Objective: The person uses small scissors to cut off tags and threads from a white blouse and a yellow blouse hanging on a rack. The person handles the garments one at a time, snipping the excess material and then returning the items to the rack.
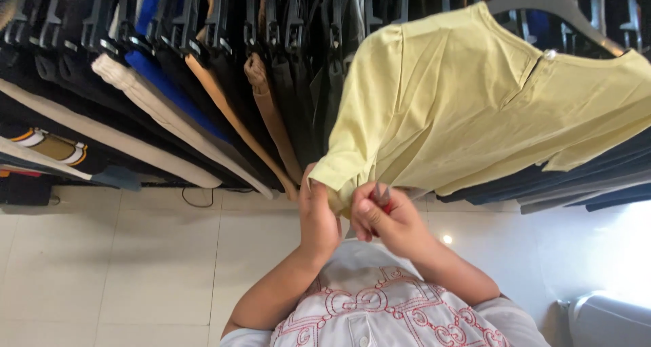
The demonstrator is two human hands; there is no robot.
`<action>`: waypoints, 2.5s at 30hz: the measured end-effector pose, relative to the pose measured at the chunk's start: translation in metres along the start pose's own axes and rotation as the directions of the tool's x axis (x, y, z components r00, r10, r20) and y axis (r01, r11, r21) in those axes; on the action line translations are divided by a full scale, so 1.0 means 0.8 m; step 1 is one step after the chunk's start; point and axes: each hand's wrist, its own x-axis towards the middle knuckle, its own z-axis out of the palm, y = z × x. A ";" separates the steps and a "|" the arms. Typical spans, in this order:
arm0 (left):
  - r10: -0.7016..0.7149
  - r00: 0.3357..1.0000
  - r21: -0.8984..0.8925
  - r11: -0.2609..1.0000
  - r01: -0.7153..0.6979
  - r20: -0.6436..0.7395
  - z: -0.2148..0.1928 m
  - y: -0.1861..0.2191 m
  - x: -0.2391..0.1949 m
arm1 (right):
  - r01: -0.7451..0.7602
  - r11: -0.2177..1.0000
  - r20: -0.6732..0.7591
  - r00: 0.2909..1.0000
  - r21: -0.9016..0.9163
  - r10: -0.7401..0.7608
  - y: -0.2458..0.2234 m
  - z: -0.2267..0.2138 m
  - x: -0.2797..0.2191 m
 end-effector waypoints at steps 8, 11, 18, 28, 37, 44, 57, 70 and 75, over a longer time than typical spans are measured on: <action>0.146 0.988 0.291 0.948 -0.126 -0.047 0.037 0.046 0.004 | -0.144 0.984 -0.080 0.987 -0.102 0.136 0.031 0.002 -0.014; 0.145 0.989 0.299 0.945 -0.131 -0.025 0.041 0.052 0.009 | -0.166 0.981 -0.103 0.982 -0.102 0.155 0.027 -0.004 -0.014; 0.153 0.988 0.326 0.934 -0.147 0.009 0.029 0.054 0.017 | -0.171 0.974 -0.113 0.981 -0.146 0.155 0.035 -0.017 -0.019; 0.162 0.987 0.339 0.929 -0.148 -0.015 0.045 0.085 0.019 | -0.147 0.975 -0.156 0.980 -0.165 0.121 0.033 -0.038 -0.026; 0.149 0.987 0.335 0.934 -0.120 -0.061 0.046 0.085 0.017 | -0.125 0.978 -0.253 0.964 -0.168 0.080 0.019 -0.060 -0.043; 0.094 0.992 0.298 0.952 -0.064 -0.088 0.051 0.084 0.016 | -0.131 0.967 -0.312 0.948 -0.219 0.057 0.005 -0.072 -0.051; 0.078 0.989 0.239 0.970 -0.045 -0.129 0.043 0.068 0.018 | -0.127 0.952 -0.366 0.930 -0.280 0.017 -0.002 -0.097 -0.059; 0.030 0.980 0.190 0.982 0.007 -0.195 0.039 0.061 0.026 | -0.132 0.938 -0.433 0.901 -0.322 -0.022 -0.008 -0.125 -0.050; -0.049 0.956 0.104 0.991 0.083 -0.289 0.041 0.060 0.033 | -0.110 0.949 -0.459 0.887 -0.295 -0.040 -0.002 -0.149 -0.040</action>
